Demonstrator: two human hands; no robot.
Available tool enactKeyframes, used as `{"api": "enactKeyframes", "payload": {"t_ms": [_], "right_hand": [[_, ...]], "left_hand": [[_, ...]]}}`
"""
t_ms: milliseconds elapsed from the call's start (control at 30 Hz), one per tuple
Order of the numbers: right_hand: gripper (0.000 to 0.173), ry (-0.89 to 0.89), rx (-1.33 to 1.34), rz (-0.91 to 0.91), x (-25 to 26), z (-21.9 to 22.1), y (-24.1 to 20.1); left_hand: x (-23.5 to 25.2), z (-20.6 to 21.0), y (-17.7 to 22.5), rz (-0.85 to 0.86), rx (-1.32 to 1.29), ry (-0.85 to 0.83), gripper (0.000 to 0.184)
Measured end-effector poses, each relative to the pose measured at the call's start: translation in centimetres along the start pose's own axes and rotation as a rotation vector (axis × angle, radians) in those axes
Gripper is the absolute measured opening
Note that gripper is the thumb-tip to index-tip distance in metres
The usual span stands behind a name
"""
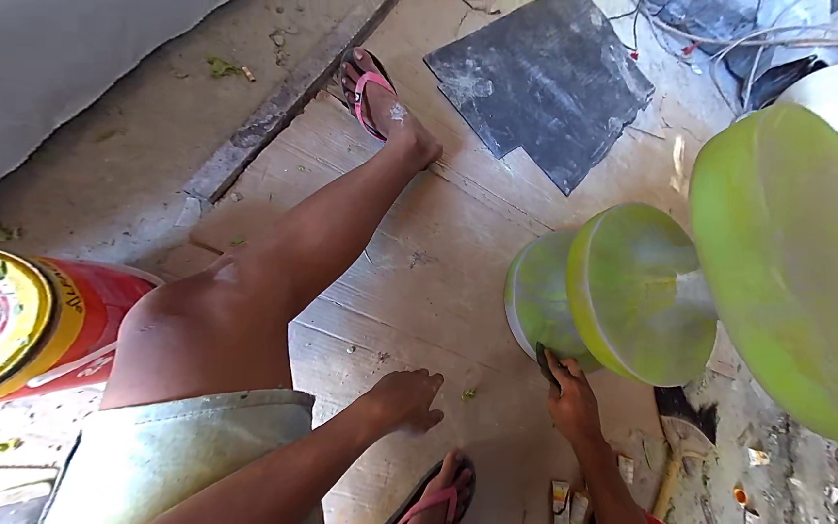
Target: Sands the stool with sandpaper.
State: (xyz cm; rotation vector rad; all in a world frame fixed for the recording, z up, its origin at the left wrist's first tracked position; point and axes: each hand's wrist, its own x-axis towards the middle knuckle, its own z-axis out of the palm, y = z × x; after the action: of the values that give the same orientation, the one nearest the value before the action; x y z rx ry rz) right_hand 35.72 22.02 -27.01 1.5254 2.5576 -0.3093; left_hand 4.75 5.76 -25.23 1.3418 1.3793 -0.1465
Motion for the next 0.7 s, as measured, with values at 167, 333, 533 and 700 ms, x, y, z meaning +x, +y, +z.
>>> {"api": "enactKeyframes", "payload": {"t_ms": [167, 333, 533, 700], "right_hand": [[0.053, -0.037, -0.02, -0.058, -1.2, -0.8, 0.5], [0.047, 0.133, 0.086, -0.032, 1.5, -3.0, -0.4], [0.062, -0.013, -0.187, 0.144, 3.3, -0.1, -4.8], [0.07, -0.083, -0.229, 0.164, 0.0, 1.1, -5.3]], "left_hand": [[-0.2, -0.2, 0.2, 0.004, -0.003, 0.011, 0.062], [-0.2, 0.1, 0.1, 0.014, -0.022, 0.02, 0.062], [0.0, 0.1, 0.3, -0.001, 0.002, 0.007, 0.062], [0.0, -0.1, 0.3, -0.003, 0.008, -0.004, 0.063]]}}
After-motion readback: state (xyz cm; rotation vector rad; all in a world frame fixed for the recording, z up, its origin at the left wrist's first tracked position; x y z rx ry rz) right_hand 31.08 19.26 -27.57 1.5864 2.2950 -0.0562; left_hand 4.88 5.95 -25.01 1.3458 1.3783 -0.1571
